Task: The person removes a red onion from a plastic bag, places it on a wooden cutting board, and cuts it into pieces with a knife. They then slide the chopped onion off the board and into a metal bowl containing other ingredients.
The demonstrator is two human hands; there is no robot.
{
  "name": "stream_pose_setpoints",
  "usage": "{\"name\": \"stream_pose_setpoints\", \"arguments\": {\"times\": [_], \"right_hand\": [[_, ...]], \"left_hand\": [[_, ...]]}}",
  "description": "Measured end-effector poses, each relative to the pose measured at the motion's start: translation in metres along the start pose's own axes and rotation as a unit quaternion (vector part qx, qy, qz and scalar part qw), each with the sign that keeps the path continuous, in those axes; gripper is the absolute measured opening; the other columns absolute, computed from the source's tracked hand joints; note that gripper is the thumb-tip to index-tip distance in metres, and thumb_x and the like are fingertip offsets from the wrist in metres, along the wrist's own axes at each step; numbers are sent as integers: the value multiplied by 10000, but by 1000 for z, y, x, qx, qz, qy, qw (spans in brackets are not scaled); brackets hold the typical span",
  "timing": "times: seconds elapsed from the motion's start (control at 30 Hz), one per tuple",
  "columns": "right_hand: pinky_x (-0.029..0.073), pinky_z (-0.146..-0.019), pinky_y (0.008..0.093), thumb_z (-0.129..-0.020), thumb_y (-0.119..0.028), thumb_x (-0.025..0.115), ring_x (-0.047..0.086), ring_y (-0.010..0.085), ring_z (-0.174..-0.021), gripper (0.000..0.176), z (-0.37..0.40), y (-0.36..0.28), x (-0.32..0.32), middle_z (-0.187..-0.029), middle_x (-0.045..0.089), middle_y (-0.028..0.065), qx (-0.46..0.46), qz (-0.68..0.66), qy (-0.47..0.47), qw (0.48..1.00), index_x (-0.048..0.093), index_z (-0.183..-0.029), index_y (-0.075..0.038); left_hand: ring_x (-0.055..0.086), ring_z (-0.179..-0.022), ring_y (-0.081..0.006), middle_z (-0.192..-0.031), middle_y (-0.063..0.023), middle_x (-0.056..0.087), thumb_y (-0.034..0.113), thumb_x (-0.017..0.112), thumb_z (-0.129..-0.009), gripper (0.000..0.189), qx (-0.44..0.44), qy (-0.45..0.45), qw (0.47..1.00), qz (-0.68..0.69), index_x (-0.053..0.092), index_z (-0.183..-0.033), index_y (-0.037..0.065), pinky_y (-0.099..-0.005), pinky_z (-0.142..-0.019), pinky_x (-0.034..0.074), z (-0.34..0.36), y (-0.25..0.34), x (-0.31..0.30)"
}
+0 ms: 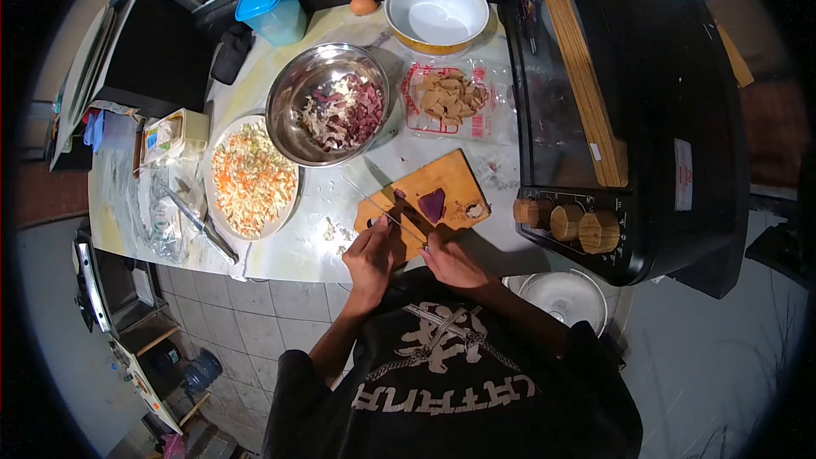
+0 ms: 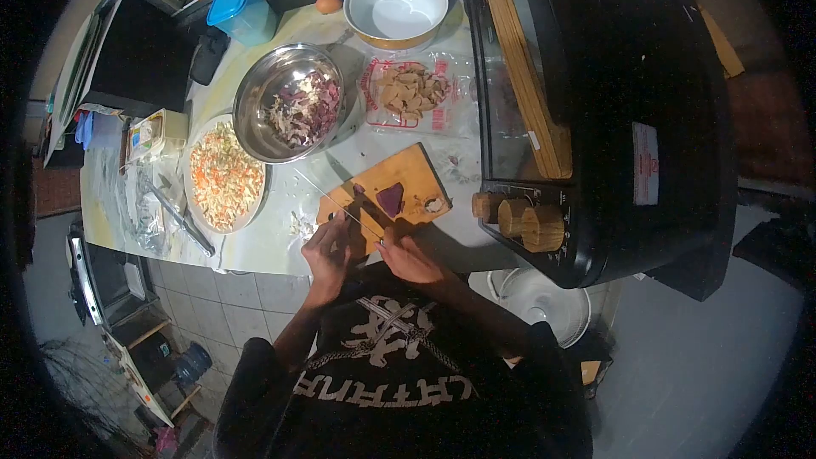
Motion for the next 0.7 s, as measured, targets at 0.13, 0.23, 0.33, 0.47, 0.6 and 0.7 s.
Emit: {"name": "stream_pose_setpoints", "arguments": {"times": [0.13,0.23,0.33,0.47,0.6,0.7], "right_hand": [[393,-519,509,-942,-167,557,567,485,-669,254,-5,3,1,-650,548,276,31,14,-66,997,431,-1008,43],[392,-525,502,-947,-160,547,567,485,-680,254,-12,-9,-6,-663,551,281,29,18,-65,997,425,-1010,54],[407,-547,501,-954,-174,536,571,484,-700,261,-16,-9,-5,-688,560,282,2,-1,-48,999,427,-1007,57],[420,-574,511,-959,-198,528,570,487,-718,267,-8,-4,-1,-708,565,282,20,11,-50,999,434,-1015,46],[426,-592,521,-960,-217,527,565,496,-722,255,3,1,0,-713,564,282,15,12,-5,1000,446,-990,23],[419,-590,519,-967,-234,518,567,490,-720,288,0,4,5,-735,557,290,34,7,-41,999,452,-1027,39]], "left_hand": [[697,-879,-305,-935,-200,683,-111,657,-717,385,2,2,1000,-5,664,-1089,-14,-320,-774,553,-1,2,-2],[704,-809,-293,-884,-190,686,-103,668,-719,370,21,22,999,-10,671,-1077,-9,-312,-727,560,-4,6,-3],[704,-766,-286,-842,-186,682,-88,681,-728,335,32,32,999,-11,680,-1053,-7,-310,-687,559,-5,6,-3],[701,-755,-282,-836,-183,679,-84,682,-741,316,25,22,999,-24,680,-1048,-10,-312,-671,552,-4,5,-3],[696,-737,-281,-834,-179,678,-101,669,-741,331,31,42,999,-10,676,-1059,-10,-305,-652,544,-5,5,-2],[691,-721,-279,-818,-175,673,-106,665,-740,343,25,28,999,-15,675,-1067,-5,-302,-641,540,-2,2,-2]]}}
Point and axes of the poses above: each hand's wrist, its own z-axis away from the middle knuckle, its own x-axis out of the palm, y = z × x, the point moved 4 cm from there along -z, towards the middle knuckle
